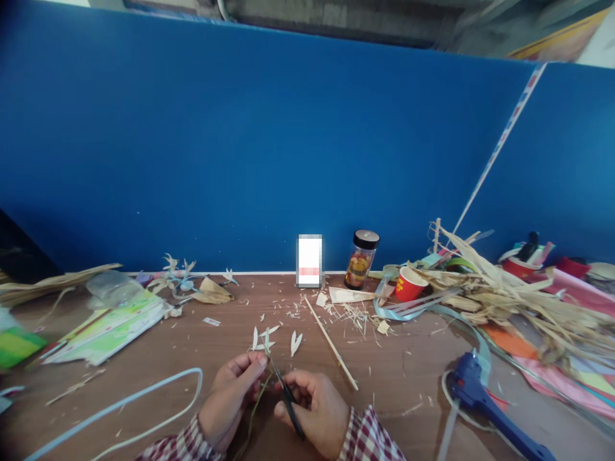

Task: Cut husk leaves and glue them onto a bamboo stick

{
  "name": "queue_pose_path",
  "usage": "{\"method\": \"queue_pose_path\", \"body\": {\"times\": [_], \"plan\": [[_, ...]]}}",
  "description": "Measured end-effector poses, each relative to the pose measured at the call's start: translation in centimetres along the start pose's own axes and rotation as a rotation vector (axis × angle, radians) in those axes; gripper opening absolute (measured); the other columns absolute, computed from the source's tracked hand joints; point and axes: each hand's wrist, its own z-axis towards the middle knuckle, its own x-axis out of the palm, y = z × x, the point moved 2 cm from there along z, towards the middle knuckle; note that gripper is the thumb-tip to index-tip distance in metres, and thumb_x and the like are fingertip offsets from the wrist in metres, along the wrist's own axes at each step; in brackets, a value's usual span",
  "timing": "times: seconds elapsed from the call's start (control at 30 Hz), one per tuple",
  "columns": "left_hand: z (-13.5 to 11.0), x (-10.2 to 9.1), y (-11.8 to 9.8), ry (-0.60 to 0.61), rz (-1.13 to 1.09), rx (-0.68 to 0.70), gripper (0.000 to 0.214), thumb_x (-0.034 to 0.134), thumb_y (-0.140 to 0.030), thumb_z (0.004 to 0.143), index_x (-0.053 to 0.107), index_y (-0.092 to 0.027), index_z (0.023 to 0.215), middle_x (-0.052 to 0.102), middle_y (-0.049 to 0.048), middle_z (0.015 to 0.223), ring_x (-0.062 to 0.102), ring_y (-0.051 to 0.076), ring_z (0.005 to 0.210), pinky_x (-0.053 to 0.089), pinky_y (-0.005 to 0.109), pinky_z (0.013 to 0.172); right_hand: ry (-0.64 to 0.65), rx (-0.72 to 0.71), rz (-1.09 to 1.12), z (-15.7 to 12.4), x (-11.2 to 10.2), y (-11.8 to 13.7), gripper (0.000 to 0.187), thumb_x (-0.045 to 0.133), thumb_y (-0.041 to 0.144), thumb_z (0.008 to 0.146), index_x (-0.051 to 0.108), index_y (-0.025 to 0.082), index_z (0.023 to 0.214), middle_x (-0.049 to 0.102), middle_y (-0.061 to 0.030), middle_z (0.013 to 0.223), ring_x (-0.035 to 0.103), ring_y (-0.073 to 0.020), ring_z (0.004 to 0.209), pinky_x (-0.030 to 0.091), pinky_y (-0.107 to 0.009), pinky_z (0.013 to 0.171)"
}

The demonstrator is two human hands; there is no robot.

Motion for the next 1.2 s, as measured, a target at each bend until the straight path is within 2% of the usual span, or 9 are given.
{"method": "queue_pose_path", "body": {"times": [0.2,0.73,1.2], "plan": [[-0.04,-0.02,-0.05,-0.011,-0.006,0.006,0.031,0.071,-0.040,0.057,0.060,-0.012,0.064,0.045,-0.0064,0.045,0.035,0.004,0.038,0.027,0.016,0.038,0.008,0.000,0.012,0.00,0.07,-0.03,0.031,0.061,0.037,0.070,0.060,0.016,0.094,0.048,0.0047,0.057,0.041,-0.0057,0.047,0.031,-0.014,0.042],[-0.03,0.07,-0.12,0.020,-0.010,0.007,0.026,0.068,-0.037,0.063,0.059,-0.012,0.066,0.045,-0.0064,0.048,0.035,0.003,0.040,0.027,0.015,0.040,-0.006,0.001,-0.018,-0.03,0.01,0.37,0.028,0.059,0.031,0.072,0.060,0.015,0.094,0.049,0.0049,0.056,0.041,-0.0050,0.046,0.031,-0.014,0.042],[-0.20,-0.02,0.00,0.030,-0.015,0.008,0.027,0.068,-0.036,0.063,0.058,-0.012,0.065,0.045,-0.0068,0.046,0.035,0.003,0.039,0.027,0.015,0.039,0.000,-0.010,-0.029,-0.05,0.01,0.25,0.027,0.059,0.033,0.073,0.060,0.015,0.094,0.047,0.0050,0.056,0.039,-0.0050,0.045,0.030,-0.015,0.042]]}}
